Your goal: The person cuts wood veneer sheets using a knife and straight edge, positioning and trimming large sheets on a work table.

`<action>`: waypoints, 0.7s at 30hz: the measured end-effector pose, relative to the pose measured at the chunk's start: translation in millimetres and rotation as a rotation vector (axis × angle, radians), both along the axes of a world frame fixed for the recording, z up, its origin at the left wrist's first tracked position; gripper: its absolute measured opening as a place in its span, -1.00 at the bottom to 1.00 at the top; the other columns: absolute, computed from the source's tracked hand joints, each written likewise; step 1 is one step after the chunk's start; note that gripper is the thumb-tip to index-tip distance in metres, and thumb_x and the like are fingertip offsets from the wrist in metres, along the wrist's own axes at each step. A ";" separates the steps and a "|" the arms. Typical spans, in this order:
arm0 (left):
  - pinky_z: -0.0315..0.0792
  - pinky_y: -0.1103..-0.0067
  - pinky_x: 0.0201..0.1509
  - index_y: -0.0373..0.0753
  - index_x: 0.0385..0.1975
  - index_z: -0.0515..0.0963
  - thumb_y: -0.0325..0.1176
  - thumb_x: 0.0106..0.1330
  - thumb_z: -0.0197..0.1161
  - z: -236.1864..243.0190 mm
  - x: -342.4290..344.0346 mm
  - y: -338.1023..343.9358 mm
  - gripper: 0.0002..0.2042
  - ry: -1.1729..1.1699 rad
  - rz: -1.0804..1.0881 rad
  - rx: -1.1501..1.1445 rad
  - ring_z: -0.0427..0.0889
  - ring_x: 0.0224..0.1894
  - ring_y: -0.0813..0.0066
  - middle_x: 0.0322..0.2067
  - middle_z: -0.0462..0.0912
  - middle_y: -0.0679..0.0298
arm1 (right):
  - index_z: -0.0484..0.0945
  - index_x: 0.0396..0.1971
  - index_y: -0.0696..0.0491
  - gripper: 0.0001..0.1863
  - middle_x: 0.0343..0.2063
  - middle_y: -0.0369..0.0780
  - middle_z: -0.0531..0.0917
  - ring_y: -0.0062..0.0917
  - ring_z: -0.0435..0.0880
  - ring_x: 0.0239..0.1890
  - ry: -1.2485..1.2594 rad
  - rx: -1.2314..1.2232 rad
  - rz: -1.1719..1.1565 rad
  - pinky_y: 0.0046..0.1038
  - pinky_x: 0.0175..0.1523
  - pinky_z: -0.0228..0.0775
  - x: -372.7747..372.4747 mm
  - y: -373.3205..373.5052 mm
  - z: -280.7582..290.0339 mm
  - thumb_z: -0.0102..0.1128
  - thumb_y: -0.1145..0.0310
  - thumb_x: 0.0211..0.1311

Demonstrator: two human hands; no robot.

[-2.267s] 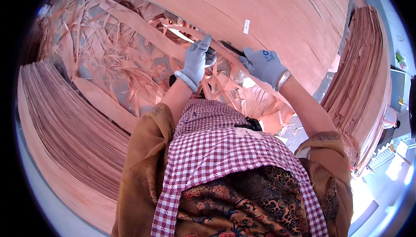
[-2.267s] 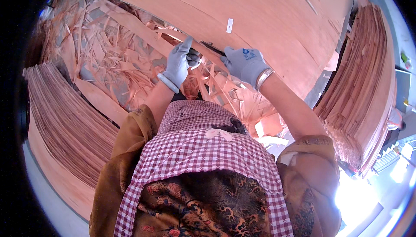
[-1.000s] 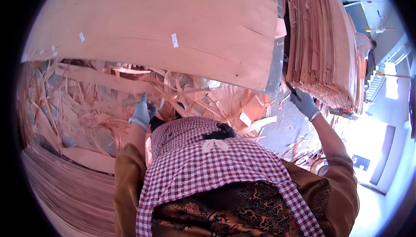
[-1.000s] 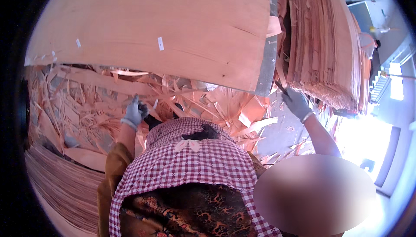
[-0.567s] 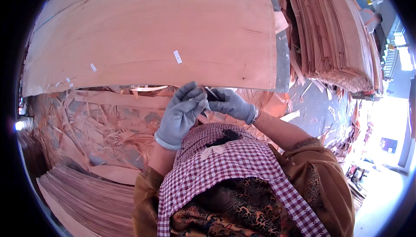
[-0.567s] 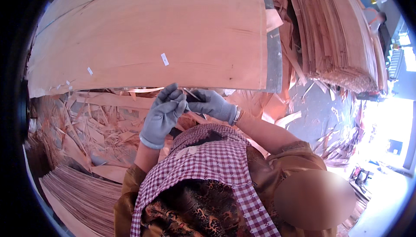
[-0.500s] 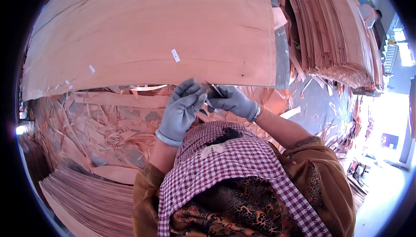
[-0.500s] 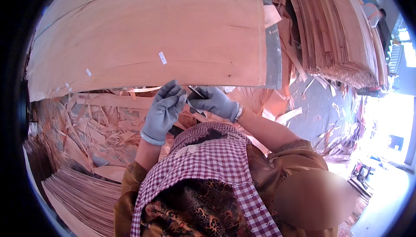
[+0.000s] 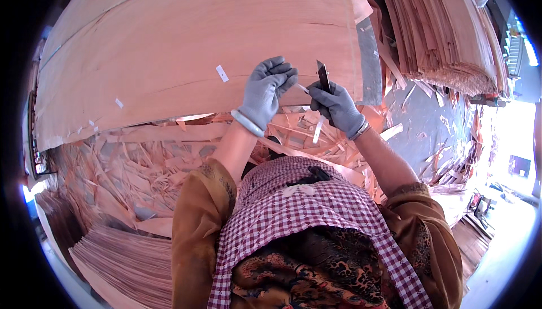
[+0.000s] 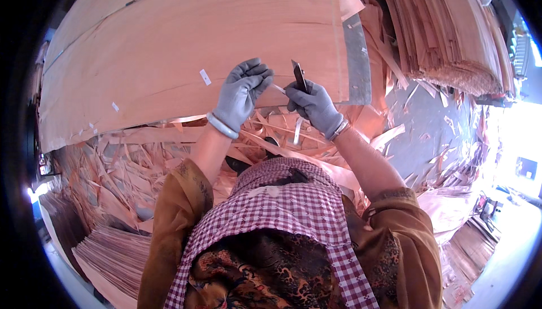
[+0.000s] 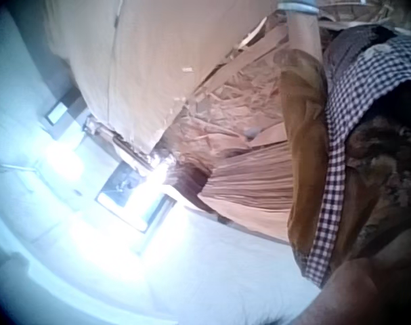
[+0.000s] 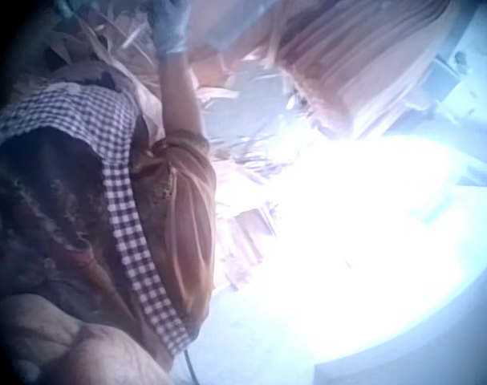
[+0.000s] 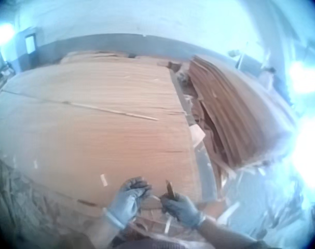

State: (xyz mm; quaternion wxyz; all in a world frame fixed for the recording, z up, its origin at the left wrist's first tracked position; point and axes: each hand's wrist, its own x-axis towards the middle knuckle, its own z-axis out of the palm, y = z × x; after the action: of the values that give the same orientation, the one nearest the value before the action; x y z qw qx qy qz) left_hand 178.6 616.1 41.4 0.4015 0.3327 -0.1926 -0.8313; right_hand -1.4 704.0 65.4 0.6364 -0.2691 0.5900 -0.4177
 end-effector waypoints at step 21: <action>0.46 0.48 -0.36 -0.29 -0.21 0.61 -0.28 0.32 0.21 -23.6 -1.2 35.1 -0.79 -1.018 -0.256 -1.036 0.57 -0.49 0.45 -0.44 0.63 0.16 | 0.52 -0.24 0.13 -0.82 -0.54 -0.29 0.66 -0.73 0.56 -0.51 0.419 -0.149 0.071 -0.59 -0.41 0.41 -16.0 -3.0 -15.0 0.16 0.32 0.30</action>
State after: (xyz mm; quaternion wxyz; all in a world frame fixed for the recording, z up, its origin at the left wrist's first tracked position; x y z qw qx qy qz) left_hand 177.5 651.2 17.7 0.2678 0.4201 -0.7603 -0.4168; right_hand -17.3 701.0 50.4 0.4924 -0.4168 0.6671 -0.3726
